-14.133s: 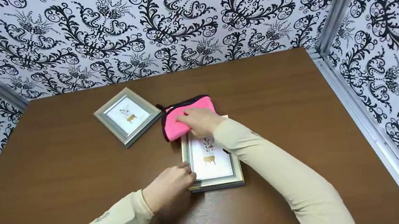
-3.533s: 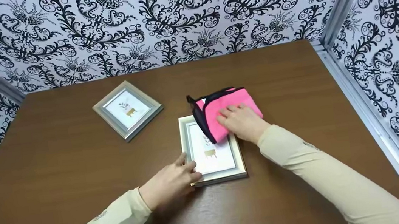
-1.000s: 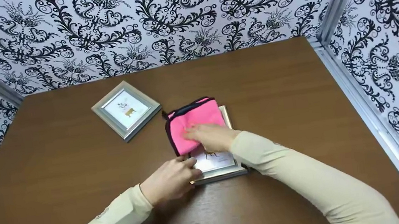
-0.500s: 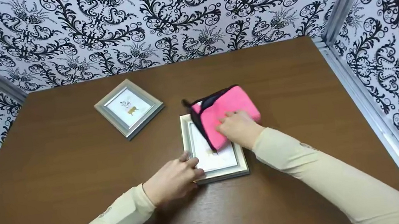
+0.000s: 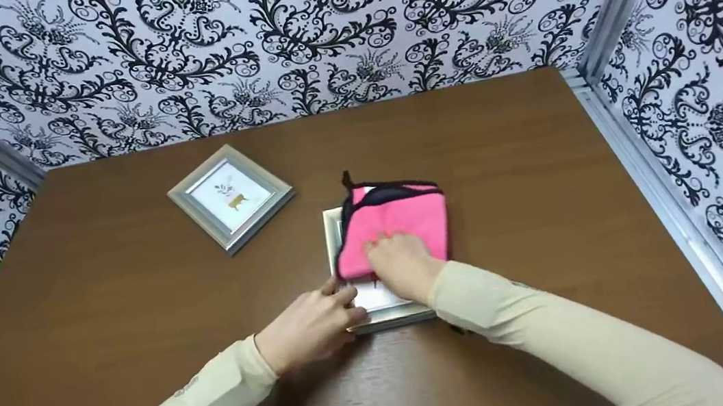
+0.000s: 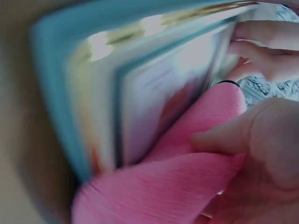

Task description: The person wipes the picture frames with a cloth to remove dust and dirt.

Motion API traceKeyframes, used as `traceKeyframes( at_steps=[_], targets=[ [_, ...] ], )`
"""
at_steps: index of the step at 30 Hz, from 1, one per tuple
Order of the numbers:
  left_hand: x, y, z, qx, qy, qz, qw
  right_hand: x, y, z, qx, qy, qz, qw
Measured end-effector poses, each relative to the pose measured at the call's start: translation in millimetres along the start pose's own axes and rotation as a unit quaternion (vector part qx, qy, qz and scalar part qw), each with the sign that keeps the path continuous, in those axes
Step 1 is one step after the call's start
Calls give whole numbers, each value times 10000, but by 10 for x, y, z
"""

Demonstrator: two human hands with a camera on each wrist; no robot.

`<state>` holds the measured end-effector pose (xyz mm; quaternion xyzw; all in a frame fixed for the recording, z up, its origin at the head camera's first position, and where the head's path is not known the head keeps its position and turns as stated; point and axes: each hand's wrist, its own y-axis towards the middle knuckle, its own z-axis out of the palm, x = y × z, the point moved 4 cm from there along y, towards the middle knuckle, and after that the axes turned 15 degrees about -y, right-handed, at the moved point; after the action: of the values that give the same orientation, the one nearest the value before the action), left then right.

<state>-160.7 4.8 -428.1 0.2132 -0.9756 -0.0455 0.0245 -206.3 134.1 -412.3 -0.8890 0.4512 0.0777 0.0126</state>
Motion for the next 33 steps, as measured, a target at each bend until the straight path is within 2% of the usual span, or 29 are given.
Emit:
traceKeyframes(
  at_steps=[2, 6, 8, 11, 17, 23, 29, 33],
  targets=[
    [-3, -9, 3, -25, 141, 68, 9999, 40, 42, -2, -63, 545, -6, 9985],
    [-12, -23, 3, -132, 313, 182, 9993, 129, 87, -12, -124, 1460, -126, 9891],
    [-12, -29, -3, -183, 307, 206, 9992, 173, 100, -17, -72, 1694, -271, 9852],
    [-7, -35, -13, -252, 215, 196, 9993, 215, 113, -25, 47, 1781, -524, 9826],
    [4, -33, -6, -161, -4, 105, 9998, 170, 64, -43, 226, 1412, -813, 9864],
    [-1, -17, 13, -60, -182, 33, 9998, 37, -63, -97, 216, 429, -934, 9945],
    [8, -6, 11, -89, -223, 24, 9997, -123, -236, -140, 389, -447, -466, 9972],
    [10, -10, -2, -56, -226, -6, 9997, -153, -292, -159, 406, -450, -165, 9980]
  ],
)
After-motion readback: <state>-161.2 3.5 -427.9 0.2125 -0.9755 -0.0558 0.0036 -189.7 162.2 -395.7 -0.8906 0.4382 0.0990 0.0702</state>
